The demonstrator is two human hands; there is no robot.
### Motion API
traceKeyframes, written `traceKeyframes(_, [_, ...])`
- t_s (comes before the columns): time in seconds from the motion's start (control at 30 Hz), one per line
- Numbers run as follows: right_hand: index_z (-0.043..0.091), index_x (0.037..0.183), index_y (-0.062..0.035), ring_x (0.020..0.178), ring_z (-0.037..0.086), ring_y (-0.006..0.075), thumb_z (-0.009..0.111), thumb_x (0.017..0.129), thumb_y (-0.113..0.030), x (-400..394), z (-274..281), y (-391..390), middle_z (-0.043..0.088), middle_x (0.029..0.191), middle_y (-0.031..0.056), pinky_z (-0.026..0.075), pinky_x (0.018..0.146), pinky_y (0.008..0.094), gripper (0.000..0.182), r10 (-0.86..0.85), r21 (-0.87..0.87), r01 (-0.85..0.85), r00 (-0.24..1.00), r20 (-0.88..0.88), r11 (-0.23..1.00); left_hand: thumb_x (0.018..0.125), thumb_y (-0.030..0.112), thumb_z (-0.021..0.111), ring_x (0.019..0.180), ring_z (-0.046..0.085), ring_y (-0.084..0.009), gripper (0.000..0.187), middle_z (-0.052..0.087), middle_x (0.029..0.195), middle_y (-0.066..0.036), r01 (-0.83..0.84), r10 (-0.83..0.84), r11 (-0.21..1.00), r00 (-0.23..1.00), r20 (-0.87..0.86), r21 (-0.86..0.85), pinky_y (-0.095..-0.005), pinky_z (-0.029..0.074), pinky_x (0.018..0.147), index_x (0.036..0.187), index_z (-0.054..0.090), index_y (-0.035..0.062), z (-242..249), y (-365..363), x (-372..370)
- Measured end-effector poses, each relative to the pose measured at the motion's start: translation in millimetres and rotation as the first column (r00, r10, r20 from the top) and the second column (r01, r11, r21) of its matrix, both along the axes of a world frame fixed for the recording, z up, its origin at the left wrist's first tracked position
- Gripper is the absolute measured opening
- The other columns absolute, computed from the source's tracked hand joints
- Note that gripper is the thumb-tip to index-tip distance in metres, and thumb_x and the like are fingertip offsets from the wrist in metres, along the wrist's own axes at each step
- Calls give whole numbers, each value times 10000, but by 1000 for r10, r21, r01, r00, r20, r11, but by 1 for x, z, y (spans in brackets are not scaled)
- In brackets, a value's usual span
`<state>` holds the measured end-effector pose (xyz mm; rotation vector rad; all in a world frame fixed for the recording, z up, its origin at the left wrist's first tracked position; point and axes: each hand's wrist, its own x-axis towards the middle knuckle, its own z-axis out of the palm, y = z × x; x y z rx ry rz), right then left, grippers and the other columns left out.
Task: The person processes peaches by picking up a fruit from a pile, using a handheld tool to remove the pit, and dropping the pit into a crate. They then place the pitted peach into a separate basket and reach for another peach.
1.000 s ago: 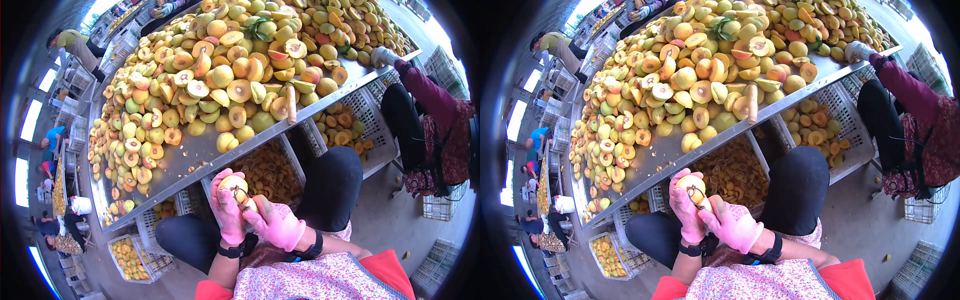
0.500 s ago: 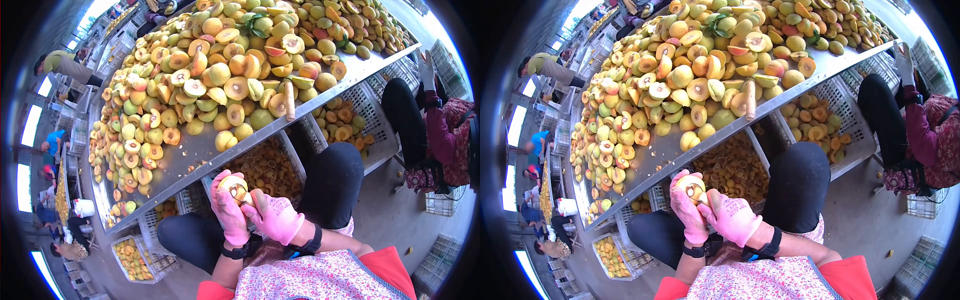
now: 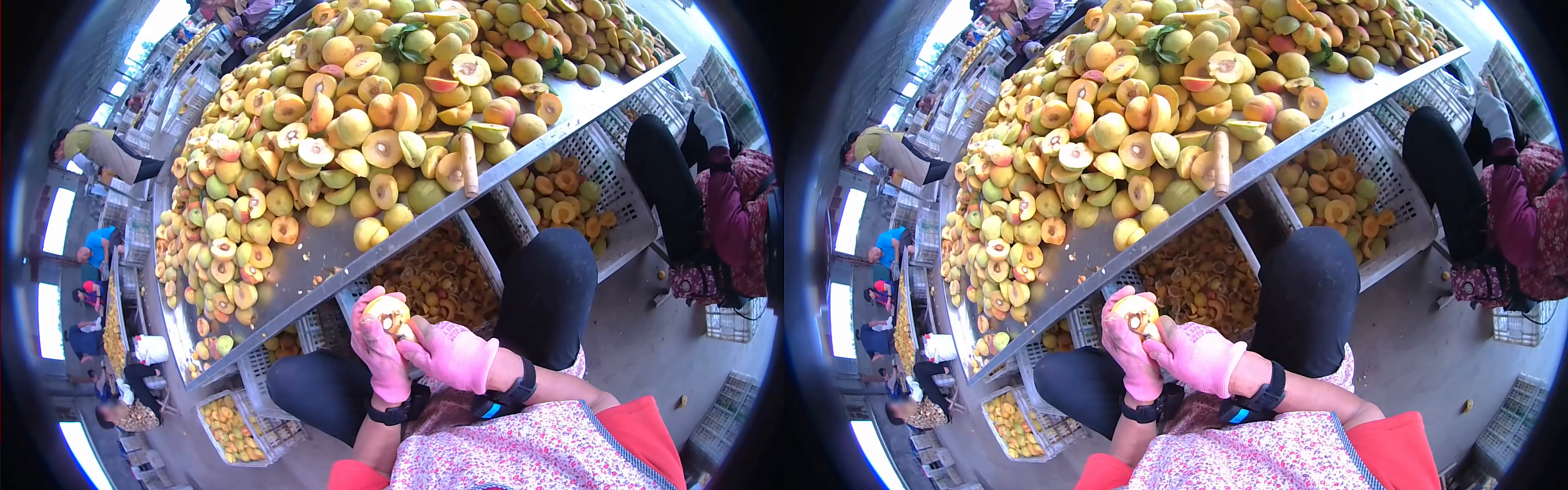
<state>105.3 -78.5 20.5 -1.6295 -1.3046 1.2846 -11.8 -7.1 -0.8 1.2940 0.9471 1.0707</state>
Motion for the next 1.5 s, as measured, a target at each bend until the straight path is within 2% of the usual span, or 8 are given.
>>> traceKeyframes(0.3, [542,994,-85,525,452,72,472,1055,-443,15,5,-3,481,657,-25,346,476,253,370,52,-141,-217,699,-714,966,967,656,508,894,664,-179,721,712,983,-150,105,-99,987,994,-50,124,-297,531,821,1220,577,-15,6,5,-10])
traceKeyframes(0.67, [531,948,-70,386,297,24,426,1083,-407,6,-16,-13,392,579,-64,215,352,208,378,48,45,-324,1,-999,945,948,707,484,935,657,-189,803,697,1034,-157,302,-281,947,944,176,-112,-288,515,859,1304,490,-13,29,6,-7])
traceKeyframes(0.93, [565,1043,-36,406,351,30,583,1019,-345,10,-38,-19,461,631,-36,254,361,208,311,80,73,-288,11,-997,955,938,580,630,820,640,-115,637,695,1062,-109,22,5,989,984,-179,147,-212,505,597,1265,562,38,52,47,-55])
traceKeyframes(0.97, [561,1096,-30,437,394,50,597,1007,-325,11,-31,-12,486,663,-27,303,389,218,311,-29,-132,-291,332,-943,948,970,478,639,903,650,-172,536,685,1065,-104,-40,127,959,947,-297,282,-311,541,796,1230,578,14,63,55,-76])
traceKeyframes(1.03, [521,1242,-15,657,634,218,631,968,-332,1,-64,-10,645,822,90,511,601,328,433,10,-299,-111,948,-319,948,971,454,631,961,661,-241,505,664,1060,-143,-116,343,918,713,-612,380,-356,513,877,1209,595,11,100,66,-115])
traceKeyframes(1.17, [515,1316,-16,1053,658,437,650,939,-381,-9,-63,-12,675,1104,289,508,886,464,542,6,-270,-4,1000,6,963,877,363,731,1047,641,-371,524,649,1170,-181,401,584,772,-142,-799,492,-431,495,935,1249,602,17,98,107,-213])
traceKeyframes(1.3, [535,1296,-22,1016,667,421,606,966,-378,-10,-51,-2,695,1063,249,512,870,468,490,43,-227,-59,996,-77,972,882,340,723,1017,656,-331,496,634,1193,-191,154,10,983,489,-872,97,-409,513,908,1227,622,-2,117,137,-149])
traceKeyframes(1.5, [569,1220,-52,999,660,437,585,965,-441,-6,-58,-6,691,1033,266,508,855,488,465,144,-220,-145,989,-20,965,950,414,639,1015,669,-305,497,664,1124,-211,543,-228,839,420,-879,42,-383,528,866,1172,613,-30,54,171,2])
